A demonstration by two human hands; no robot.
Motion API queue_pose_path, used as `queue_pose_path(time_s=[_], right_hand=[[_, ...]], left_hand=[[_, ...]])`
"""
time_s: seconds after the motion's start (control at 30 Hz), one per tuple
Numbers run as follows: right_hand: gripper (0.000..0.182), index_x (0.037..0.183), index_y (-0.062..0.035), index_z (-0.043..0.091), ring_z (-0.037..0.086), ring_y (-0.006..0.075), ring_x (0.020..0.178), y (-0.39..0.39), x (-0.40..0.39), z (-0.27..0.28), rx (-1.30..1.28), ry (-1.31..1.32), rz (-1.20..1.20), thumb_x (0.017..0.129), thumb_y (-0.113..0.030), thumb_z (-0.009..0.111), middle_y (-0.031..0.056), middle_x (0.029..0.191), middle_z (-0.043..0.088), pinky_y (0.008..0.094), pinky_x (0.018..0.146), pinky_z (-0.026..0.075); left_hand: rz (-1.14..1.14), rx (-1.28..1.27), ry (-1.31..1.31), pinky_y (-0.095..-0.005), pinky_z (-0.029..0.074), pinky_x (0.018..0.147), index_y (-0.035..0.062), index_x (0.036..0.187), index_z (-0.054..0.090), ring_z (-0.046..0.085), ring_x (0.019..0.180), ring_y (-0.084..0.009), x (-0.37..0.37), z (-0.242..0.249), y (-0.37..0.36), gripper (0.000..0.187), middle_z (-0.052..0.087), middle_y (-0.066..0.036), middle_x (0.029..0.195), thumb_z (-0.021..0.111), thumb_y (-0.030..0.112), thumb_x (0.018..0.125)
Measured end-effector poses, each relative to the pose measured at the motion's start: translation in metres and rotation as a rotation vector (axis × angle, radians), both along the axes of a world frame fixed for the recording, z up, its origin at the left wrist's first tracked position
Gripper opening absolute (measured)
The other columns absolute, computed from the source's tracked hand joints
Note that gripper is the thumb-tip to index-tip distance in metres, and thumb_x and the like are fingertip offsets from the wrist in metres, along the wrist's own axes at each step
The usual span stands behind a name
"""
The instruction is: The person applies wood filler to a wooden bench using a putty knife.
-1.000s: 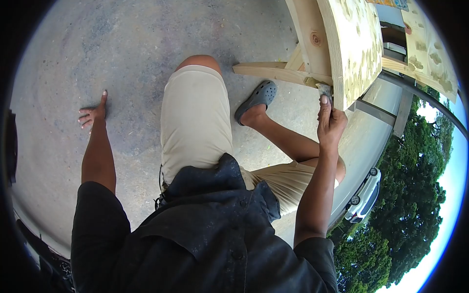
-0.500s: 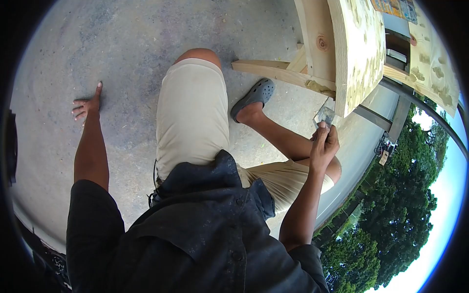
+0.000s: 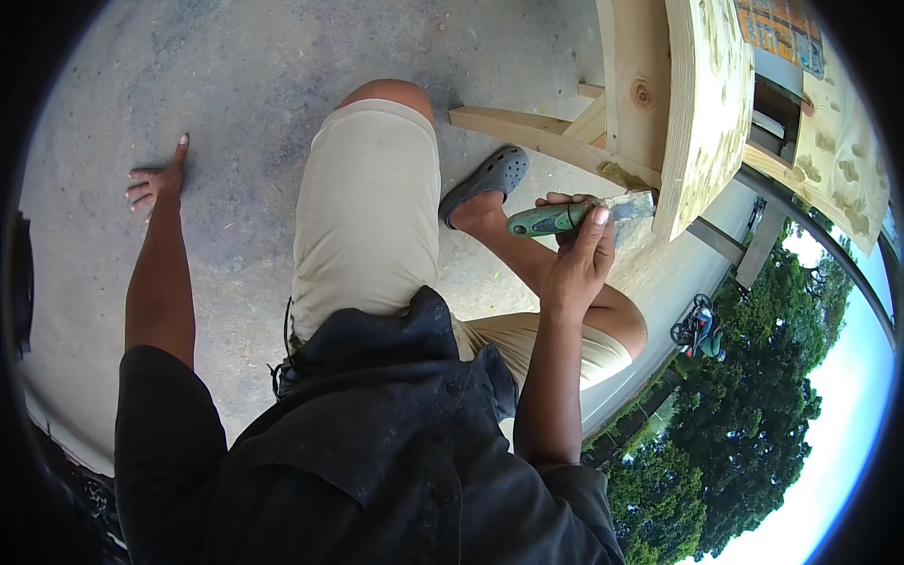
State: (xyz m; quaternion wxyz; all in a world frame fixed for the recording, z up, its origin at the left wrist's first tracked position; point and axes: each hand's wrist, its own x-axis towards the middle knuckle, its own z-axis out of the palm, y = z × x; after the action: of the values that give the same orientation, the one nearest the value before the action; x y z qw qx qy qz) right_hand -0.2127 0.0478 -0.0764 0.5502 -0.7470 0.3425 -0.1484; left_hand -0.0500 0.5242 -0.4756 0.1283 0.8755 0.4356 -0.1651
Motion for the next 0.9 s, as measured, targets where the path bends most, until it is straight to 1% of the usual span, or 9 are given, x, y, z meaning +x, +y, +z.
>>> queue_pose_path(time_s=[0.03, 0.1, 0.33, 0.57, 0.63, 0.67, 0.77, 0.8, 0.9], right_hand=[[0.041, 0.109, 0.0015, 0.057, 0.067, 0.0266, 0.091, -0.001, 0.001, -0.001, 0.0, 0.002, 0.0, 0.104, -0.038, 0.045, 0.017, 0.097, 0.067, 0.037, 0.084, 0.054], [0.042, 0.112, 0.0007, 0.053, 0.068, 0.0332, 0.094, -0.003, 0.005, -0.003, 0.111, -0.077, -0.057, 0.104, -0.04, 0.044, 0.0201, 0.101, 0.067, 0.0411, 0.083, 0.056], [0.045, 0.116, -0.0009, 0.051, 0.068, 0.0347, 0.097, -0.003, 0.023, -0.01, 0.139, -0.155, -0.111, 0.102, -0.043, 0.046, 0.0207, 0.104, 0.067, 0.0429, 0.086, 0.057], [0.043, 0.113, -0.0011, 0.054, 0.069, 0.0348, 0.096, -0.005, 0.013, -0.022, 0.119, -0.081, -0.103, 0.103, -0.042, 0.046, 0.0204, 0.105, 0.067, 0.0405, 0.084, 0.058], [0.04, 0.107, -0.001, 0.056, 0.07, 0.0305, 0.08, 0.005, 0.01, -0.027, 0.191, -0.026, -0.129, 0.102, -0.04, 0.048, 0.0182, 0.092, 0.067, 0.037, 0.073, 0.058], [0.04, 0.107, -0.001, 0.056, 0.07, 0.0305, 0.08, 0.006, 0.008, -0.026, 0.192, -0.026, -0.125, 0.102, -0.04, 0.048, 0.0182, 0.092, 0.067, 0.037, 0.073, 0.058], [0.035, 0.098, -0.0026, 0.058, 0.064, 0.0203, 0.062, 0.003, -0.004, -0.022, 0.187, 0.139, -0.082, 0.102, -0.037, 0.05, 0.0114, 0.075, 0.063, 0.031, 0.06, 0.053], [0.035, 0.098, -0.0026, 0.058, 0.064, 0.0203, 0.062, 0.001, -0.007, -0.016, 0.186, 0.14, -0.081, 0.102, -0.037, 0.05, 0.0114, 0.075, 0.063, 0.031, 0.06, 0.053], [0.034, 0.096, -0.0026, 0.057, 0.062, 0.0149, 0.064, -0.006, -0.014, 0.003, -0.244, 0.248, 0.146, 0.104, -0.034, 0.048, 0.0072, 0.073, 0.06, 0.0265, 0.06, 0.05]], left_hand=[[-0.005, 0.001, -0.009, -0.0784, 0.0, 0.104, 0.0087, 0.154, -0.011, -0.018, 0.141, -0.0543, 0.0, -0.001, 0.0, 0.156, -0.016, -0.03, 0.157, 0.065, 0.092, 0.047], [-0.002, 0.003, -0.004, -0.0784, 0.0, 0.104, 0.0087, 0.154, -0.011, -0.018, 0.141, -0.0544, 0.0, -0.002, 0.001, 0.156, -0.016, -0.03, 0.157, 0.065, 0.092, 0.047], [-0.01, -0.001, 0.001, -0.0779, 0.0, 0.104, 0.0083, 0.154, -0.012, -0.018, 0.141, -0.0546, -0.001, -0.001, 0.001, 0.156, -0.017, -0.031, 0.156, 0.065, 0.092, 0.048], [-0.019, -0.001, -0.005, -0.0769, 0.0, 0.105, 0.0077, 0.154, -0.01, -0.017, 0.141, -0.0557, 0.001, 0.002, -0.001, 0.154, -0.016, -0.033, 0.156, 0.065, 0.091, 0.049], [-0.012, 0.0, -0.002, -0.0768, 0.0, 0.105, 0.0078, 0.154, -0.01, -0.017, 0.141, -0.0553, 0.001, 0.003, -0.002, 0.154, -0.016, -0.033, 0.156, 0.065, 0.091, 0.049], [-0.008, 0.001, -0.003, -0.0768, 0.0, 0.105, 0.0078, 0.154, -0.01, -0.017, 0.141, -0.0553, 0.0, 0.003, -0.002, 0.154, -0.016, -0.033, 0.156, 0.065, 0.091, 0.049], [-0.014, 0.011, -0.002, -0.0769, -0.001, 0.105, 0.0078, 0.154, -0.01, -0.018, 0.141, -0.0547, 0.0, 0.001, -0.001, 0.154, -0.016, -0.033, 0.156, 0.066, 0.091, 0.05], [-0.012, 0.009, -0.002, -0.0769, -0.001, 0.105, 0.0077, 0.154, -0.01, -0.018, 0.141, -0.0546, 0.0, 0.001, -0.001, 0.154, -0.016, -0.032, 0.156, 0.066, 0.091, 0.05], [-0.012, 0.009, 0.002, -0.0771, -0.001, 0.105, 0.0076, 0.154, -0.01, -0.018, 0.141, -0.0544, 0.001, 0.002, -0.001, 0.153, -0.016, -0.032, 0.156, 0.066, 0.09, 0.05]])
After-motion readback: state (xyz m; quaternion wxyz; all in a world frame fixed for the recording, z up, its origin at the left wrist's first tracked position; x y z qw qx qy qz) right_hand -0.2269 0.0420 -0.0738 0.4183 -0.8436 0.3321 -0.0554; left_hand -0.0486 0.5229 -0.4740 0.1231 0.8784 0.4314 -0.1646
